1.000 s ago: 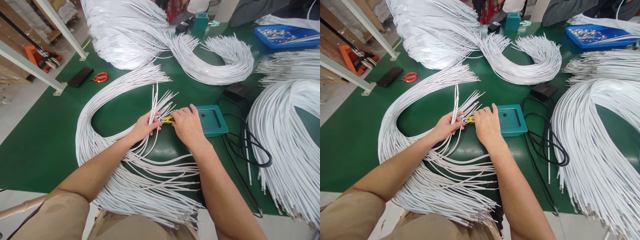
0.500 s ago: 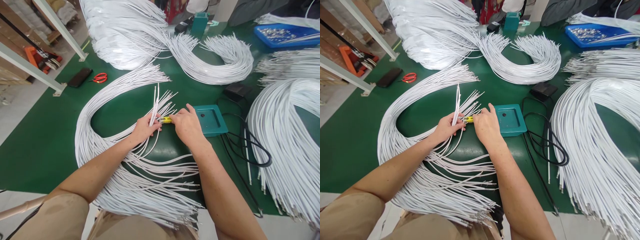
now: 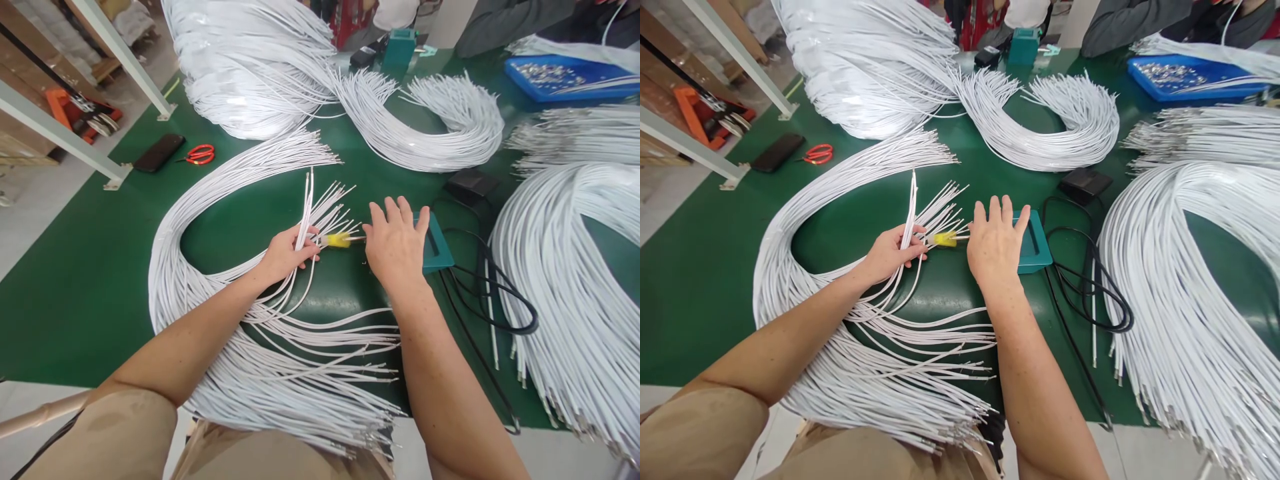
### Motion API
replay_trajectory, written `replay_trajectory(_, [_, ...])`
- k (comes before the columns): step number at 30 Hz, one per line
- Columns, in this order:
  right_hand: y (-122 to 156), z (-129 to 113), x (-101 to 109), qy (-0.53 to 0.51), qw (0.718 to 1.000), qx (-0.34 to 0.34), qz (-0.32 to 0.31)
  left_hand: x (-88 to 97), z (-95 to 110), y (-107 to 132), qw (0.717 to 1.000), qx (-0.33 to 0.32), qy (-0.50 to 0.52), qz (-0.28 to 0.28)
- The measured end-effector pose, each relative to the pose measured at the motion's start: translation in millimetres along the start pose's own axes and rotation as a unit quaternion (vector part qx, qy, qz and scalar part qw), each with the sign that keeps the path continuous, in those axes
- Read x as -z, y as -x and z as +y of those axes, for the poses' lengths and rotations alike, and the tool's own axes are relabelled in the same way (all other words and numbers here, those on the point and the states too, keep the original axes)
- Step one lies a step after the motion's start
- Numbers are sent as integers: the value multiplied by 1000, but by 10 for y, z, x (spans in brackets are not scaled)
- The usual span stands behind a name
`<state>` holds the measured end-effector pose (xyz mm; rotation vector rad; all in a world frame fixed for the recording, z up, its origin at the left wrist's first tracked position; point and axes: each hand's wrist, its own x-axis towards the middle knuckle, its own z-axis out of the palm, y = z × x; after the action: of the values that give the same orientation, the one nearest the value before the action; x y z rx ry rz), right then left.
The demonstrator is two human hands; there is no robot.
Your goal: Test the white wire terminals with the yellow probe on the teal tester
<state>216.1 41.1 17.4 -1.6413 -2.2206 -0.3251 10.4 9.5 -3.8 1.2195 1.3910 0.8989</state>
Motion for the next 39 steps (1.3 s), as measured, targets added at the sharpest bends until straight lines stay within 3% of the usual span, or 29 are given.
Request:
replay_trajectory(2, [-5, -54, 58, -53, 998, 19, 10, 36, 21, 11, 1000, 0, 18, 7])
replay_trajectory(4, [6, -168, 136, -144, 986, 77, -19, 73, 31, 22, 999, 0, 41, 0])
replay_trajectory(7, [78, -423, 220, -275, 925, 226, -136, 118, 9, 23, 997, -3, 63, -34])
replay_trajectory(9, [150, -589, 241, -279, 895, 285, -200, 135, -21, 13, 996, 0, 78, -49])
replay_trajectory(11, [214, -701, 260, -246, 892, 284, -251, 140, -41, 4, 994, 10, 99, -50])
replay_trajectory(13, [241, -733, 303, -250, 881, 234, -326, 139, -41, 3, 992, 20, 118, -48])
replay_trajectory(15, [217, -690, 366, -297, 846, 184, -402, 139, -26, 13, 990, 23, 122, -61])
replay_trajectory(17, [146, -599, 413, -338, 823, 151, -431, 141, -10, 29, 991, 17, 102, -87])
replay_trajectory(19, [54, -497, 410, -358, 849, 88, -378, 141, -5, 47, 994, -1, 49, -100])
replay_trajectory(21, [-24, -414, 350, -402, 874, -36, -270, 131, -10, 64, 994, -35, -27, -100])
replay_trajectory(22, [-51, -386, 306, -435, 868, -98, -216, 120, -13, 73, 992, -53, -62, -101])
replay_trajectory(24, [-74, -356, 213, -511, 828, -178, -151, 91, -16, 87, 986, -65, -96, -119])
replay_trajectory(28, [-48, -372, 95, -606, 756, -191, -154, 32, -15, 87, 990, -29, 10, -135])
replay_trajectory(31, [-25, -407, 68, -630, 737, -182, -163, 8, -14, 54, 985, -24, 123, -120])
replay_trajectory(36, [-27, -451, 70, -636, 727, -189, -177, -31, -9, 23, 981, -25, 169, -93])
replay_trajectory(39, [-31, -471, 82, -680, 677, -210, -188, -49, 9, 39, 980, -21, 188, -62])
